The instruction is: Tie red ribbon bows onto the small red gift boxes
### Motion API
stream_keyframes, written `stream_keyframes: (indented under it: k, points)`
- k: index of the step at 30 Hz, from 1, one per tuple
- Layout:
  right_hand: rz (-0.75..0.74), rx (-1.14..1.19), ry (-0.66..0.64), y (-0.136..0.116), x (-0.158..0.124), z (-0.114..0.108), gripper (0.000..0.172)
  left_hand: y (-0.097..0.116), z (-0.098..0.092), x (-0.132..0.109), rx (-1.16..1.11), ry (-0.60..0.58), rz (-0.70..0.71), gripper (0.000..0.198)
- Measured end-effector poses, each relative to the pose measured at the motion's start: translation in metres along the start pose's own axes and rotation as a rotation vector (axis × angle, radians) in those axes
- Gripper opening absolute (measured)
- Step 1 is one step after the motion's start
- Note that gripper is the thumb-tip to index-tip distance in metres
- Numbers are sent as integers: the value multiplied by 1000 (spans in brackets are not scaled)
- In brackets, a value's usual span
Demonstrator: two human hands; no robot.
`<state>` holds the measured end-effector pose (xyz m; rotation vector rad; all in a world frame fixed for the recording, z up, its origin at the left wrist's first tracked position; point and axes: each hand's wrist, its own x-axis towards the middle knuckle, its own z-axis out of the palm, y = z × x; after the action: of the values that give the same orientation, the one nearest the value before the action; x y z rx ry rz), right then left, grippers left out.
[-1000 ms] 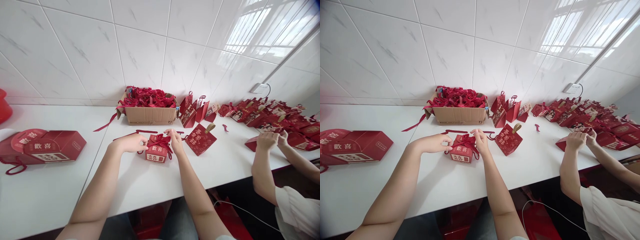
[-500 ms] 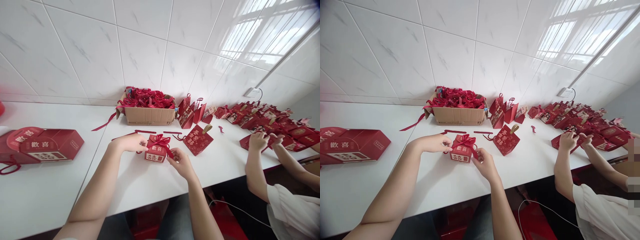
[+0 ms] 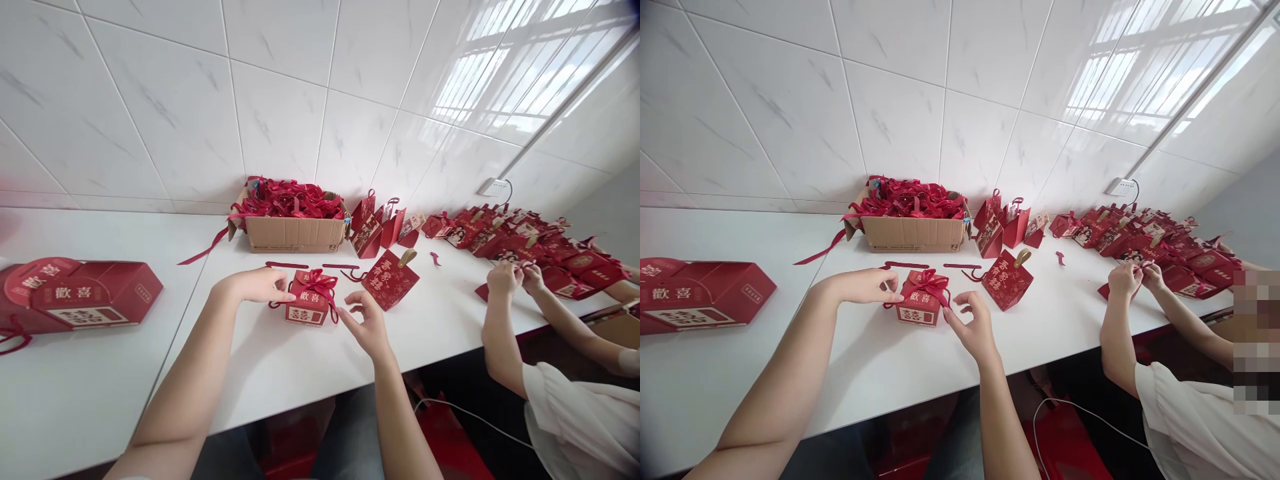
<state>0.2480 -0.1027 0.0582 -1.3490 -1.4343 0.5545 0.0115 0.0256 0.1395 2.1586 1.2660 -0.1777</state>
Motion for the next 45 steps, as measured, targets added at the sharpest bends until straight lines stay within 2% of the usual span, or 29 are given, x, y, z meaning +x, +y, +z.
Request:
stream_keyframes:
  k: [2, 4, 6, 8, 10, 13, 16, 19, 23, 26, 28, 31, 33, 37, 39, 45]
  points:
    - [34, 16, 16, 10, 3, 8, 40, 1, 1, 2, -10, 72, 8, 70]
    - [74, 82, -39, 17, 6, 19, 47, 3, 4, 7, -11, 128, 37, 81]
    - [74, 114, -32, 22, 6, 27, 35, 5, 8, 12, 8, 131, 58, 70]
    - [42, 75, 33, 23, 7, 32, 21, 8, 12, 18, 27, 121, 71, 55]
    - [11, 10, 98, 20, 6, 31, 14, 11, 16, 21, 36, 118, 77, 47]
    - [-23, -38, 141, 11, 6, 25, 11, 18, 20, 21, 41, 123, 64, 46]
    - [-128, -82, 161, 2, 4, 18, 9, 25, 22, 19, 45, 132, 40, 42]
    - [-231, -137, 81, -3, 0, 17, 6, 32, 23, 17, 45, 147, 29, 40]
    - [-251, -207, -50, -3, -5, 23, 9, 38, 24, 15, 39, 178, 22, 41]
    - [-274, -185, -62, -2, -7, 24, 7, 41, 26, 12, 33, 199, 20, 41]
    - [-282, -117, 5, 0, -5, 22, 10, 40, 25, 9, 31, 195, 25, 44]
    - [-152, 13, 247, 7, 6, 17, 20, 35, 21, 5, 17, 174, 48, 50]
    - [-42, 69, 318, 13, 18, 15, 21, 32, 18, 6, -26, 251, 50, 51]
    - [148, 104, 221, 19, 38, 19, 36, 36, 21, 18, -111, 452, 73, 49]
    - [199, 103, 192, 18, 42, 25, 37, 41, 26, 25, -138, 471, 131, 47]
    - [188, 182, 139, 17, 38, 40, 27, 43, 31, 30, -211, 527, 244, 23]
